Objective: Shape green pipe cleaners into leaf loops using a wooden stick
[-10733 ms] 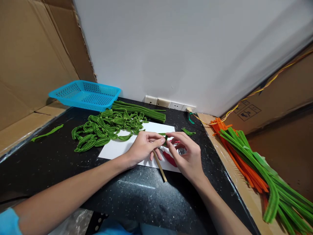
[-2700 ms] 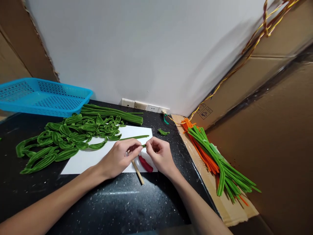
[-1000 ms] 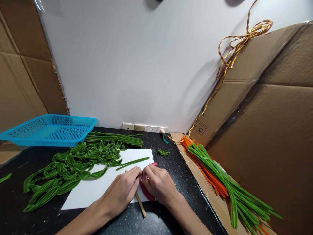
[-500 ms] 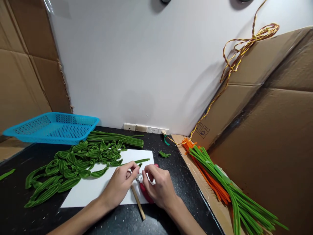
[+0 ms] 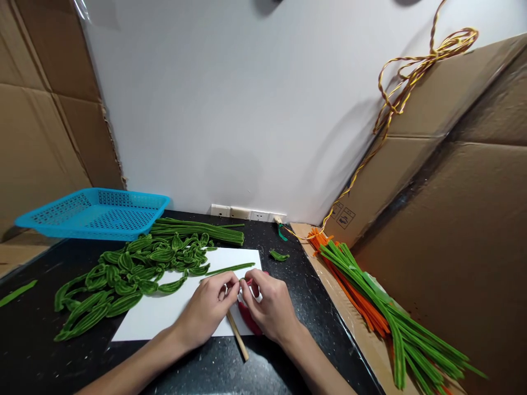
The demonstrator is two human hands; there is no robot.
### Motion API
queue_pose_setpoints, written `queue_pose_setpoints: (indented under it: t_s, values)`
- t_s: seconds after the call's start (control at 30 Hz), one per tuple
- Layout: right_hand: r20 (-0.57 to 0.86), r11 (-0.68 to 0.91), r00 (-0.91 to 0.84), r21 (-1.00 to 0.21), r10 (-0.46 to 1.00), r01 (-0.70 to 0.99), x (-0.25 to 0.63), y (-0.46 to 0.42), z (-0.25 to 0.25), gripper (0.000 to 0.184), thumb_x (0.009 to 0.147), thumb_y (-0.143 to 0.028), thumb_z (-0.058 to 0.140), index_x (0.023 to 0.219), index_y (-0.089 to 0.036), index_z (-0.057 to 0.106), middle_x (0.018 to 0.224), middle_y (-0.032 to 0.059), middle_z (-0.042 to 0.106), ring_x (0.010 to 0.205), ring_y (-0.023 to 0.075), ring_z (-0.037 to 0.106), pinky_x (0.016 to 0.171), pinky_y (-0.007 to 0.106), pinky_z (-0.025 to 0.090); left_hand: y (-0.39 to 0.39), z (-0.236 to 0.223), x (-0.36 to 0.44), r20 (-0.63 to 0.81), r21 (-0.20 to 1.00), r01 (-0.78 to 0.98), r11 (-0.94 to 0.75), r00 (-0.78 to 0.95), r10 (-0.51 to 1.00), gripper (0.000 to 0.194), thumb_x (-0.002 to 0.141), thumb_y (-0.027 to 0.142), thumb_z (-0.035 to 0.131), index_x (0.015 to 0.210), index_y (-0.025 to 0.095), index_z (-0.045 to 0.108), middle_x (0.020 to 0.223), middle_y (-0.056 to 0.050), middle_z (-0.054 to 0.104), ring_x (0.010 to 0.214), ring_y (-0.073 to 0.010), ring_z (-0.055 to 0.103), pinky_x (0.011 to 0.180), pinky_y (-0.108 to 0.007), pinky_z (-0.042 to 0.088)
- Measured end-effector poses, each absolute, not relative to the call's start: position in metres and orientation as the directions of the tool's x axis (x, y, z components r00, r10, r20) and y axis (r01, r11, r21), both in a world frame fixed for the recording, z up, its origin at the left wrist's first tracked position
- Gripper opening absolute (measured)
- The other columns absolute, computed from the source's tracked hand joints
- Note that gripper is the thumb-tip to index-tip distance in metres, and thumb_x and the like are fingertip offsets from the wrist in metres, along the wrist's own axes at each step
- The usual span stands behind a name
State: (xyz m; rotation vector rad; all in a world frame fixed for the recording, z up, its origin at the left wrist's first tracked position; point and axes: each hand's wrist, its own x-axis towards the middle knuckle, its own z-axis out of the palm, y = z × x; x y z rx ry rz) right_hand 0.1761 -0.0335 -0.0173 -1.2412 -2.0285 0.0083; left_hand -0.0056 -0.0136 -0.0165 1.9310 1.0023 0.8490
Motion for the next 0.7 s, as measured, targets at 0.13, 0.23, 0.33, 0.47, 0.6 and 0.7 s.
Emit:
queue_pose_setpoints:
  t_s: [0.13,0.23,0.33,0.47,0.6,0.7]
  values:
    - [0.624,0.565,-0.277,-0.325,0.73,0.758,0.1773,-0.0305,-0.0245,0.015,0.093,-0.013,0.053,0.08,-0.021,0.055,0.067,-0.0017,0.061,0.056,0.0128,0.055,0.057,0.023,0.037,-0.0124,-0.0171,-0.0045,0.157,0.81,0.467,-0.354,0.408,0.899,0.025,0.099,0.033,0.049,0.08,0.02,0.057,0.069,0.003,0.052,0.065,-0.0157,0.045,0.063,-0.028,0.032]
    - [0.666,0.581,-0.279,-0.284,0.692,0.763,0.1769,-0.0304,-0.026,0.017,0.089,-0.011,0.054,0.076,-0.021,0.053,0.064,-0.0025,0.059,0.053,0.0118,0.053,0.055,0.023,0.035,-0.0101,-0.0182,-0.0049,0.133,0.806,0.498,-0.32,0.373,0.918,0.022,0.097,0.032,0.051,0.079,0.02,0.056,0.067,0.003,0.05,0.063,-0.0156,0.044,0.061,-0.028,0.031]
    - [0.655,0.563,-0.27,-0.288,0.706,0.775,0.1762,-0.0321,-0.0225,0.016,0.092,-0.013,0.054,0.078,-0.021,0.054,0.066,-0.0021,0.06,0.055,0.0121,0.055,0.056,0.024,0.035,-0.0097,-0.018,-0.006,0.164,0.818,0.463,-0.342,0.382,0.909,0.025,0.098,0.035,0.051,0.08,0.02,0.058,0.067,0.003,0.05,0.063,-0.0155,0.043,0.062,-0.027,0.032]
    - [0.61,0.526,-0.265,-0.296,0.746,0.797,0.1767,-0.034,-0.0178,0.014,0.098,-0.021,0.055,0.084,-0.021,0.057,0.069,-0.0013,0.062,0.057,0.0131,0.057,0.058,0.025,0.035,-0.0131,-0.0158,-0.0065,0.197,0.809,0.437,-0.393,0.428,0.882,0.029,0.1,0.036,0.049,0.081,0.019,0.061,0.07,0.002,0.053,0.065,-0.0155,0.044,0.063,-0.027,0.033]
    - [0.605,0.517,-0.283,-0.253,0.744,0.817,0.1775,-0.0346,-0.0175,0.018,0.1,-0.021,0.054,0.082,-0.021,0.056,0.07,-0.0002,0.064,0.058,0.0135,0.059,0.058,0.025,0.034,-0.0143,-0.0135,-0.0066,0.201,0.792,0.445,-0.417,0.454,0.868,0.028,0.1,0.034,0.049,0.083,0.018,0.065,0.071,0.001,0.056,0.066,-0.016,0.046,0.065,-0.028,0.035]
    - [0.595,0.514,-0.297,-0.234,0.747,0.825,0.1776,-0.0345,-0.0177,0.015,0.099,-0.022,0.056,0.084,-0.021,0.057,0.071,0.0004,0.066,0.059,0.0137,0.059,0.057,0.025,0.034,-0.0134,-0.0129,-0.0071,0.207,0.791,0.438,-0.427,0.465,0.861,0.027,0.1,0.033,0.049,0.085,0.019,0.067,0.072,0.001,0.058,0.065,-0.0162,0.047,0.064,-0.028,0.035]
